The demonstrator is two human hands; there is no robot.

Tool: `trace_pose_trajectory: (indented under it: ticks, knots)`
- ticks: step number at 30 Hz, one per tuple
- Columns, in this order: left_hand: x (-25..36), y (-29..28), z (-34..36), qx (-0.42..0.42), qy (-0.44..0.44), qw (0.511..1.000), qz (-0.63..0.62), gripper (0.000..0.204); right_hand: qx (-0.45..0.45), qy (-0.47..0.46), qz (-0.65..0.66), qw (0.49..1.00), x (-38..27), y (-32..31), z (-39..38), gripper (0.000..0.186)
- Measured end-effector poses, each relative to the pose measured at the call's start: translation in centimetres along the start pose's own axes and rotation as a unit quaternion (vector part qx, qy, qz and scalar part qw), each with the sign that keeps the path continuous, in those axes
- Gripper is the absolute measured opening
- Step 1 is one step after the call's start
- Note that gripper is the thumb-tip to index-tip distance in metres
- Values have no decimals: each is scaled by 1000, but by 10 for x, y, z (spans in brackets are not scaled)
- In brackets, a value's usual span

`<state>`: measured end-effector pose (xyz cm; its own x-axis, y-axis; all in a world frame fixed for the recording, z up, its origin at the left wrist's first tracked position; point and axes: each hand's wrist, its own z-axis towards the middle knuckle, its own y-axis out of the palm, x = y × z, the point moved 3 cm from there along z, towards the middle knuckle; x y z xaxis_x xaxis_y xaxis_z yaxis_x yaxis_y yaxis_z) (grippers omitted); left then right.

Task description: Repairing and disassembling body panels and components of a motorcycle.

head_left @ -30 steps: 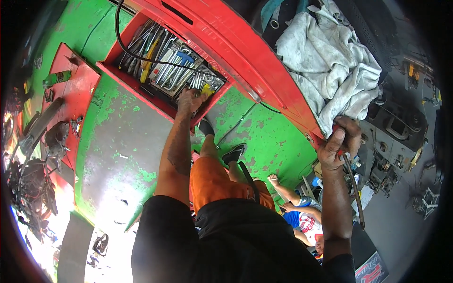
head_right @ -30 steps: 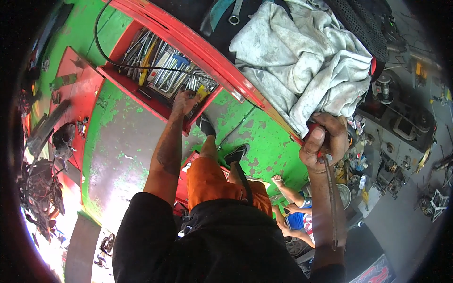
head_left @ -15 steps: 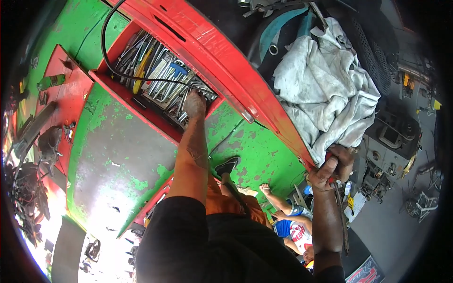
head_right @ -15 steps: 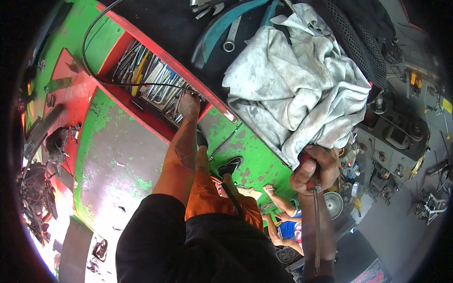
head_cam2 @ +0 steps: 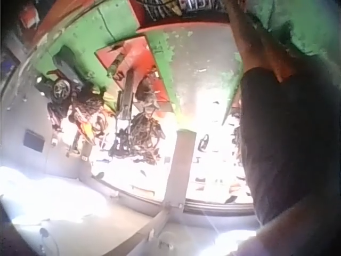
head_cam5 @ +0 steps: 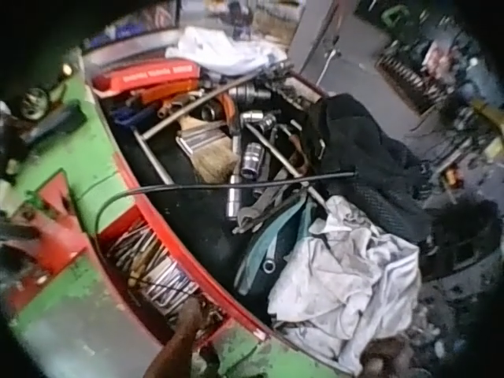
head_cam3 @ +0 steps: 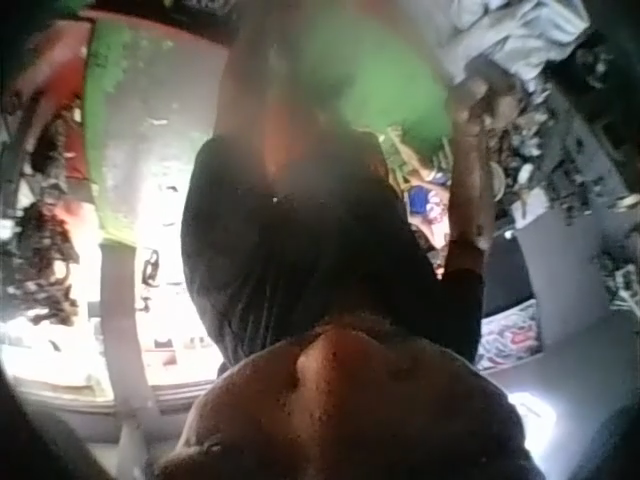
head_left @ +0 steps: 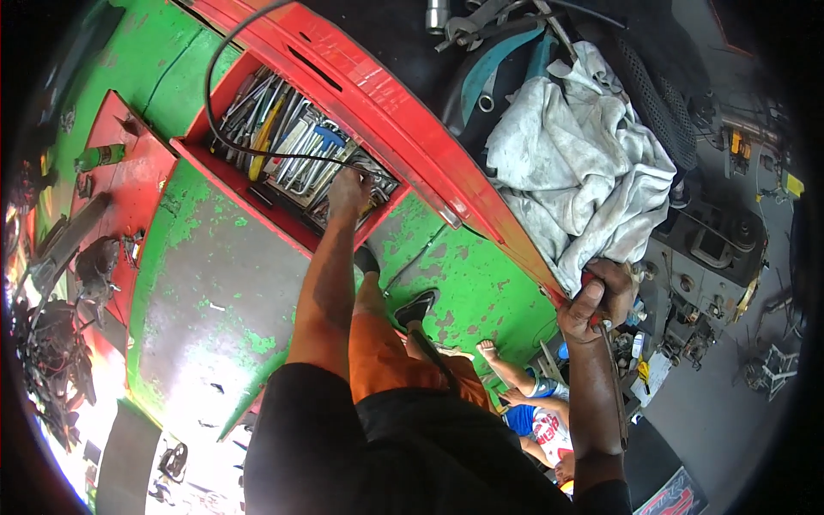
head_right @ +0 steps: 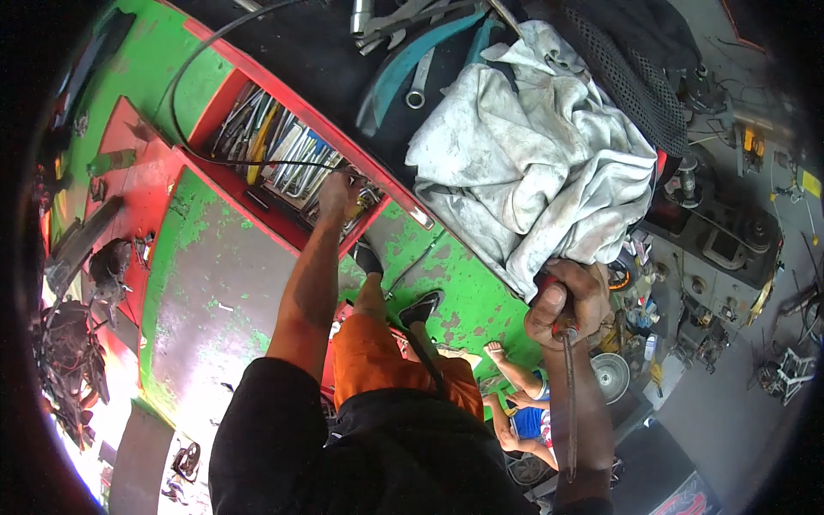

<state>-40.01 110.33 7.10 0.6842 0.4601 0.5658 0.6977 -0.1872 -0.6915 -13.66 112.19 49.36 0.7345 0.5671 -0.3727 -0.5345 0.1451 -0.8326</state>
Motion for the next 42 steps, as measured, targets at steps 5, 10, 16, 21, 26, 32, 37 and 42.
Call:
trace_pose_trajectory:
  ticks: [5, 10, 16, 21, 26, 32, 37, 42]
  knots:
    - [14, -70, -66, 144, 111, 957, -224, 11, 23, -4, 9, 1000, -2, 2, 6, 25]
    - [-22, -104, -105, 176, -4, 869, -462, 17, 58, -24, 38, 997, -3, 6, 10, 25]
    - [-113, -88, -172, 244, -286, 745, -552, 31, 57, -39, 43, 997, -11, 4, 12, 20]
    - [-82, -55, -175, 225, -304, 637, -672, 32, 51, -27, 39, 998, -14, 2, 12, 20]
    - [-61, -39, -149, 189, -282, 658, -672, 33, 70, 15, 68, 995, -16, -3, 8, 15]
    - [-33, -35, -111, 115, -247, 665, -695, 37, 70, -25, 87, 993, -21, -1, 14, 13]
    - [20, -52, -121, -121, -101, 685, -712, 37, 80, -48, 100, 991, -26, -1, 14, 12]
    - [87, -56, -203, -133, -77, 825, -544, 37, 54, 32, 131, 989, 4, -10, 6, 10]
